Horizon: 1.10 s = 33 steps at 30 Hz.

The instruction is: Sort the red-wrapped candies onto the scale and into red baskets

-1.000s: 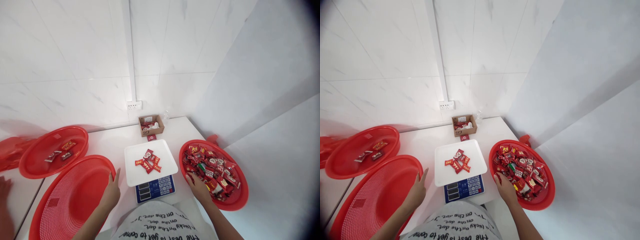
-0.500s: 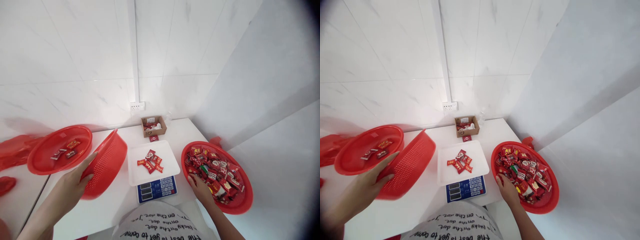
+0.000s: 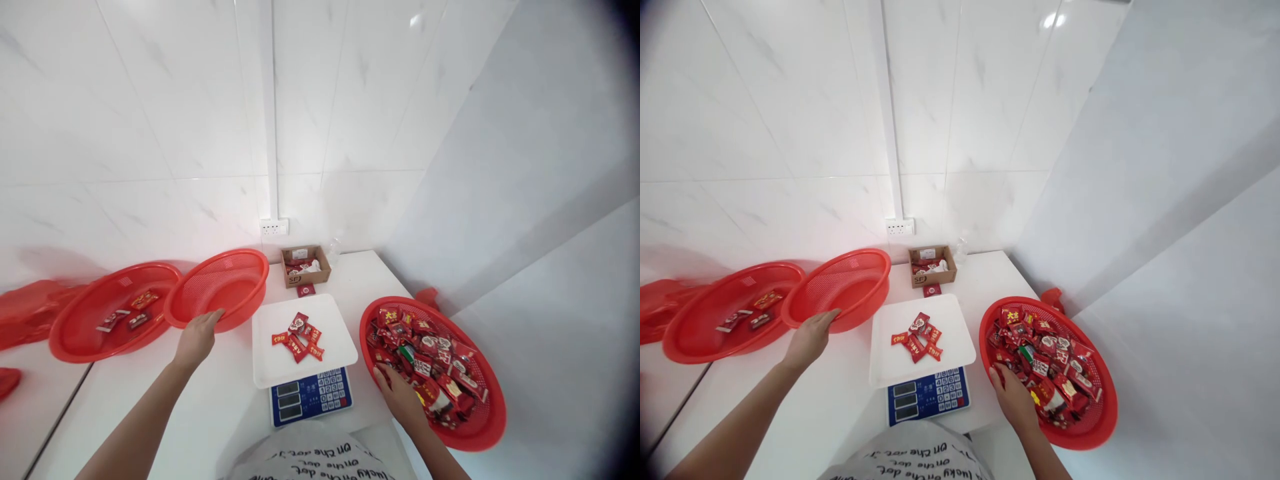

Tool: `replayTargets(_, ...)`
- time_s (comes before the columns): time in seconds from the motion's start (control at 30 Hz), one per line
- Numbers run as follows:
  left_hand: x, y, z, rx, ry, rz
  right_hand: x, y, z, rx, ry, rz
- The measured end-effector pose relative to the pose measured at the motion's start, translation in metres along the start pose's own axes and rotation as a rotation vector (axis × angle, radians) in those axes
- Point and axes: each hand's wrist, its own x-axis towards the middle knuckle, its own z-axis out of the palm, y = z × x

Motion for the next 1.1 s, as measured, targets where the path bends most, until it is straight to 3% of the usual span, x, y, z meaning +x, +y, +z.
replayTargets(0.13,0.000,-0.009,0.018,0.033,-0.014,0.020,0.000,0.000,0.000,0.003,0.006,-0.008)
replayTargets(0.47,0.011,-0.027,0.034,-0.090,-0.010,-0.004,-0.002,-0.005,-0.003,-0.015,-0.019,0.009)
replayTargets(0.7,0.013,-0.034,0.029,-0.198,0.090,-0.052,0.000,-0.003,-0.002,-0.026,-0.011,0.004)
replayTargets(1.1,0.004,-0.019,0.008,-0.370,0.331,-0.243,0.001,-0.003,-0.003,-0.007,-0.057,0.015)
